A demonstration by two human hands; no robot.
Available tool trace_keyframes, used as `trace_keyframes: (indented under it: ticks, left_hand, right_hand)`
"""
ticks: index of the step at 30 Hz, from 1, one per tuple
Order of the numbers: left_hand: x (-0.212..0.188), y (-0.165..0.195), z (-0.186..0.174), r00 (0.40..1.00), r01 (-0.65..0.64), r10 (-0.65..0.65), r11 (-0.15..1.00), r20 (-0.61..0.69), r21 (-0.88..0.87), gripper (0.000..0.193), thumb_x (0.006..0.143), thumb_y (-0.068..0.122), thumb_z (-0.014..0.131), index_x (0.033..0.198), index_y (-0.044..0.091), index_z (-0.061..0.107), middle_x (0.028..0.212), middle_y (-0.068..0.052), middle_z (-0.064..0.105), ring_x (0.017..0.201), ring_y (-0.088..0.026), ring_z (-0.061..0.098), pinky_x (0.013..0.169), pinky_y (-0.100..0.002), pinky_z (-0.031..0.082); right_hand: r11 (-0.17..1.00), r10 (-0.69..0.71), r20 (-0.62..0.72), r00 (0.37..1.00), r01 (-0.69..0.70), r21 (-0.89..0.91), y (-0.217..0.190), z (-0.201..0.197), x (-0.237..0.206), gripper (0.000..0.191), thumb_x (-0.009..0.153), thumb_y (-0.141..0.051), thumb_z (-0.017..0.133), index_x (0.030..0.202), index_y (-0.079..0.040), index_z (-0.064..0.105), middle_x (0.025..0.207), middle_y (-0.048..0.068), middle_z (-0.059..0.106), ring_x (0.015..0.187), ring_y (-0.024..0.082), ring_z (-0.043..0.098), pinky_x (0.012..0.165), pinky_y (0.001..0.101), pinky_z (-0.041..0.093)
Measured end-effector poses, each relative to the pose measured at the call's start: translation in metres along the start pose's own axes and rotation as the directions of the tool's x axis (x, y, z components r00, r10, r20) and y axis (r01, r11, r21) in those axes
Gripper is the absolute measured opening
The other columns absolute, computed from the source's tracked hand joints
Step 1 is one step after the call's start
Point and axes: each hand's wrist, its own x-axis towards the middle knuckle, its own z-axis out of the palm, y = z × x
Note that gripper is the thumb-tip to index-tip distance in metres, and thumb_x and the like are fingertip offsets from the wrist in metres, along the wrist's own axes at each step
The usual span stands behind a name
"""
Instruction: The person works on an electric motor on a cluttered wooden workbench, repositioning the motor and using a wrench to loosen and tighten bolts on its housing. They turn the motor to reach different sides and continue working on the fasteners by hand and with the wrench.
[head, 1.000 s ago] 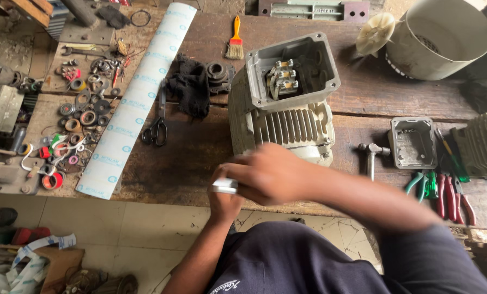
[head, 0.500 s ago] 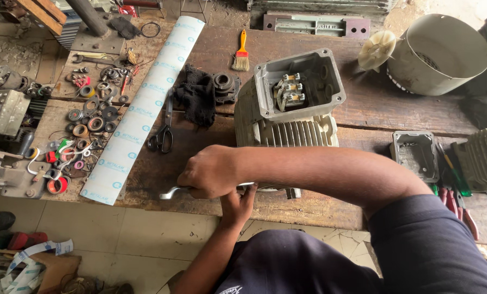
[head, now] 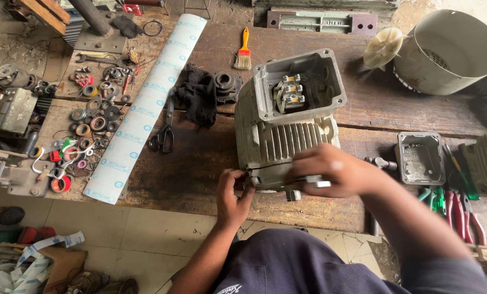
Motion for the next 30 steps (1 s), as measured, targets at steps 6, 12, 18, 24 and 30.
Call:
trace_keyframes:
  ticks: [6,12,18,24,30]
  left_hand:
    - [0.003,0.006,-0.002,0.998,-0.061,0.062,0.994,-0.009,0.09,0.034,0.08,-0.001,0.076,0.11,0.001,0.062,0.106,-0.012,0.064,0.097,-0.025,0.068,0.082,-0.035,0.056]
    - [0.007,0.013,-0.004,1.0,-0.005,0.006,0.999,-0.005,0.045,0.026,0.08,-0.001,0.077,0.104,-0.001,0.065,0.099,-0.01,0.067,0.089,-0.022,0.07,0.078,-0.031,0.057]
    - [0.001,0.015,-0.006,0.999,-0.032,0.031,0.999,0.012,0.043,0.023,0.079,-0.005,0.075,0.1,0.001,0.067,0.095,-0.009,0.07,0.089,-0.021,0.071,0.08,-0.032,0.056]
    - [-0.007,0.009,-0.005,0.994,-0.096,0.094,0.995,0.054,0.039,0.02,0.081,0.003,0.079,0.097,0.006,0.068,0.092,-0.007,0.071,0.087,-0.02,0.071,0.078,-0.032,0.056]
    - [-0.001,0.007,-0.003,0.987,-0.155,0.157,0.987,-0.041,0.048,0.027,0.087,0.01,0.075,0.109,0.004,0.062,0.103,-0.008,0.067,0.095,-0.021,0.068,0.083,-0.034,0.056]
  right_hand:
    - [0.996,0.069,-0.387,0.92,-0.041,0.08,0.026,0.043,-0.085,0.011,0.094,-0.004,0.071,0.105,-0.001,0.073,0.105,0.015,0.078,0.092,0.025,0.08,0.076,0.0323,0.067]
    - [0.87,0.462,-0.372,0.805,-0.33,0.367,0.037,0.064,-0.108,0.02,0.088,-0.004,0.07,0.106,0.0,0.076,0.1,0.014,0.08,0.088,0.022,0.08,0.067,0.0304,0.065]
    - [0.963,0.228,-0.349,0.909,-0.157,0.22,0.015,0.067,-0.1,0.021,0.091,-0.008,0.068,0.11,-0.002,0.074,0.105,0.016,0.08,0.094,0.023,0.08,0.075,0.0329,0.065]
    - [0.975,0.1,-0.252,0.963,-0.146,-0.17,-0.033,0.057,-0.046,0.021,0.091,-0.011,0.073,0.111,-0.004,0.071,0.086,0.004,0.076,0.076,0.019,0.076,0.077,0.0432,0.06]
    - [0.927,0.039,0.002,0.999,-0.035,-0.373,-0.04,0.049,0.07,0.023,0.087,-0.021,0.069,0.102,-0.004,0.068,0.071,0.012,0.067,0.06,0.032,0.066,0.049,0.0453,0.049]
